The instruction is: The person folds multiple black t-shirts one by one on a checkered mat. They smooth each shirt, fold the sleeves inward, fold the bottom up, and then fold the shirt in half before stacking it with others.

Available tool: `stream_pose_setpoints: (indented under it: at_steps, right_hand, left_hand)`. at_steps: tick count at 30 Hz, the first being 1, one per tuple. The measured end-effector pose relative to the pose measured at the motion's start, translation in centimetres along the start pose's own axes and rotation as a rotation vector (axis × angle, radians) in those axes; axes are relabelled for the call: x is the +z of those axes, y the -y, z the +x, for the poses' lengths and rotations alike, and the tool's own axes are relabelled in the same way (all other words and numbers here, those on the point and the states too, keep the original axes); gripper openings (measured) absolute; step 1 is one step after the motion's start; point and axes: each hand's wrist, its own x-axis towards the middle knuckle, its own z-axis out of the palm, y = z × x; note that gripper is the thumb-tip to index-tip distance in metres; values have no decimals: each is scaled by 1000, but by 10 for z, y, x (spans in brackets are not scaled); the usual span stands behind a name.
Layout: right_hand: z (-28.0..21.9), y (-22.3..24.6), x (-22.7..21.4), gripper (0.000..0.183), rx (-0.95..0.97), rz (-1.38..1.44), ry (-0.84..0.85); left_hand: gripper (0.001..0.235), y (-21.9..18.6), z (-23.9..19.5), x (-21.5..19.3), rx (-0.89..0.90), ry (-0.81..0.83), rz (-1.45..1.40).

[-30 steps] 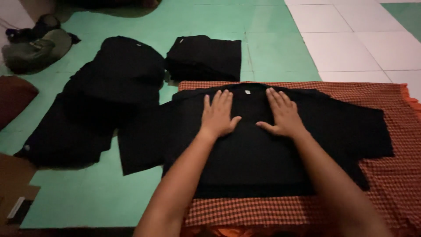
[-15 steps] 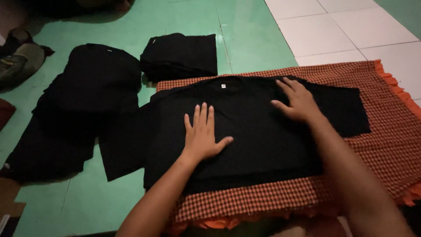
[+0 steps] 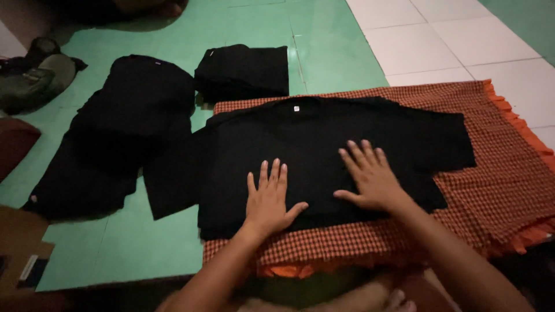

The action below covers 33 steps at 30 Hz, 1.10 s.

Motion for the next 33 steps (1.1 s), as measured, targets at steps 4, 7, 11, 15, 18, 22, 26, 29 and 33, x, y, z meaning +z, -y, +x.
stream_pose_setpoints:
  at_steps: [4,7,11,15,18,22,26,29,33]
  right_hand:
    - [-19,-24,13,111,3,93,-59]
    - [-30,-27,10,108,9,140,-150]
    - [-40,-37,30,111,-29,55,-166]
    - [-44,-42,40,109,-36,3,-170]
    - [-41,-42,38,110,-33,20,-136]
    - [-28,-35,7,116,2,46,-45]
    - [-12,-27,-5,112,-5,15,-71]
    - [-7,-30,19,112,6,3,-72]
    - [-8,-28,27,111,42,37,-7]
  left_hand:
    - [104,17,-8,9,52,-84,-8]
    - [90,41,-18,6,46,-304,-50]
    - [92,77,-43,12,-102,-353,122]
    - [98,79,-67,16,-186,-265,39]
    - [99,79,-67,17,-176,-272,57]
    - [103,79,-49,0,-196,-219,129]
    - [98,77,-17,-14,-127,-299,75]
    - [108,95,5,-8,-153,-232,55]
    - [120,90,11,-26,-255,-14,87]
